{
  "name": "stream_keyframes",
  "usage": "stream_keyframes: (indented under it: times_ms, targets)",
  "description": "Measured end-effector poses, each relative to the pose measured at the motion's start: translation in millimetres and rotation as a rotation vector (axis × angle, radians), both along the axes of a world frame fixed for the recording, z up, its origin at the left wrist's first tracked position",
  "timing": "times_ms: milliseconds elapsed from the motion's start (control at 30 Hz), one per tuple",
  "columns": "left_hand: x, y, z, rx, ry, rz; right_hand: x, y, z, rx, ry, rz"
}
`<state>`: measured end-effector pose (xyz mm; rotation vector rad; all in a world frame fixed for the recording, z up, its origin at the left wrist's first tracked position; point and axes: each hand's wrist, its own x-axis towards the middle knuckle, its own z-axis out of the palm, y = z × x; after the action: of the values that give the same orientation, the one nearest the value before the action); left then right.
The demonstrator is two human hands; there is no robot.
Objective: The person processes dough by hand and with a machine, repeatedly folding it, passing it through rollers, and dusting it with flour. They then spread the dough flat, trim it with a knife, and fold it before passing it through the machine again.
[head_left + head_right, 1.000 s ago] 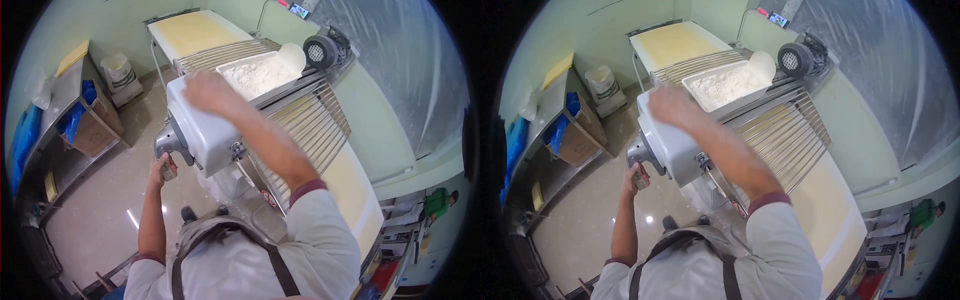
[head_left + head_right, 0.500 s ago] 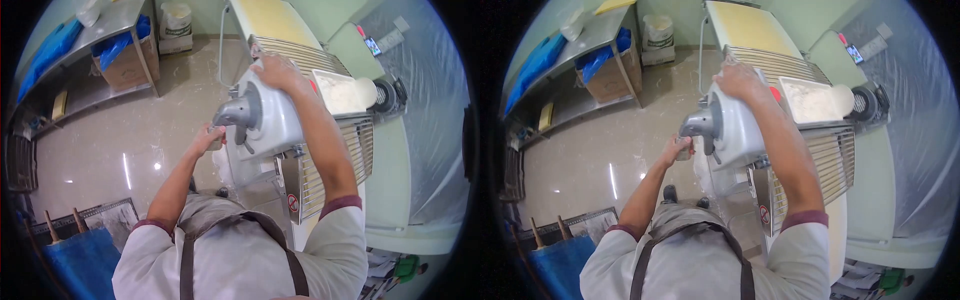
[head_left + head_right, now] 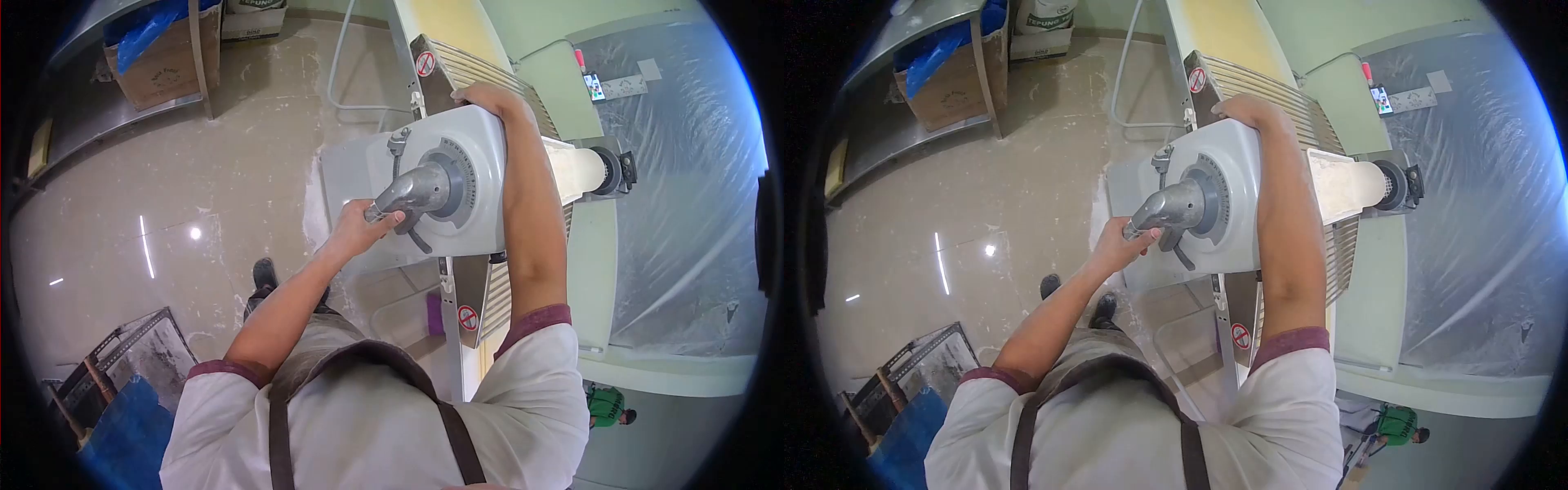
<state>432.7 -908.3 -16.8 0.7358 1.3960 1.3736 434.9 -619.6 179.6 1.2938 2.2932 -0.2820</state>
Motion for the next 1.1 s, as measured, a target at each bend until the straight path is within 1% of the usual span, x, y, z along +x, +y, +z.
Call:
stream_keyframes:
  times_ms: [67,200,300,367,400,500,600,633,667,700,767,800,833,900,933,967,1000,1033,1067,1100]
  targets:
    - [0.3,1.0,-2.8,0.019,0.025,0.008,-4.4,-23.2,13.8,0.025,-0.003,-0.017]
    - [-4.7,-1.7,7.8,-0.019,0.026,-0.021,-1.4,-4.8,4.4,-0.034,-0.026,0.009]
    - [-3.6,-1.7,7.3,0.073,0.124,0.057,-1.2,1.9,1.5,-0.025,-0.031,0.069]
    - [-14.6,7.4,-5.8,0.184,0.212,0.03,-0.7,6.2,-2.4,-0.019,-0.024,0.1]
    - [-20.7,11.4,-13.8,0.239,0.257,0.012,0.6,10.2,-6.5,0.052,-0.019,0.112]
    - [-41.9,14.7,-5.5,0.207,0.331,-0.132,-3.4,-14.8,1.0,0.245,0.049,-0.019]
    - [-40.7,11.3,5.1,0.148,0.353,-0.1,6.6,-23.0,2.3,0.216,0.326,0.117]
    - [-33.1,17.4,0.8,0.203,0.372,-0.054,22.7,-27.4,-1.2,0.313,0.47,0.177]
    - [-29.9,18.7,-17.3,0.253,0.375,-0.009,30.2,-37.9,-12.6,0.409,0.597,0.238]
    - [-27.7,21.6,-28.1,0.311,0.378,0.025,43.9,-52.1,-14.5,0.411,0.67,0.32]
    - [-22.9,19.5,-16.5,0.227,0.292,0.046,82.6,-85.3,-15.4,0.464,0.802,0.488]
    - [-20.2,21.8,-16.8,0.259,0.239,0.073,109.4,-100.6,-15.0,0.509,0.857,0.581]
    - [-17.7,25.1,-16.5,0.283,0.181,0.105,142.7,-122.4,-10.6,0.495,0.924,0.524]
    - [-14.7,31.0,3.6,0.221,0.19,0.076,209.2,-158.0,-10.9,0.455,1.03,0.383]
    - [-16.8,32.0,-2.7,0.175,0.221,0.081,250.3,-168.3,-16.8,0.427,1.071,0.294]
    - [-21.6,30.8,-10.5,0.127,0.257,0.089,295.1,-179.7,-27.7,0.374,1.11,0.039]
    - [-23.0,30.1,-18.5,0.157,0.279,0.153,346.6,-187.4,-44.3,0.316,1.147,-0.218]
    - [-23.5,31.0,-24.4,0.188,0.302,0.212,409.2,-190.9,-71.6,0.388,1.1,-0.456]
    - [-24.4,31.1,-21.9,0.192,0.295,0.202,481.6,-195.5,-109.7,0.551,1.112,-0.595]
    - [-25.5,31.7,-20.7,0.192,0.285,0.201,544.8,-210.5,-136.6,0.758,1.051,-0.816]
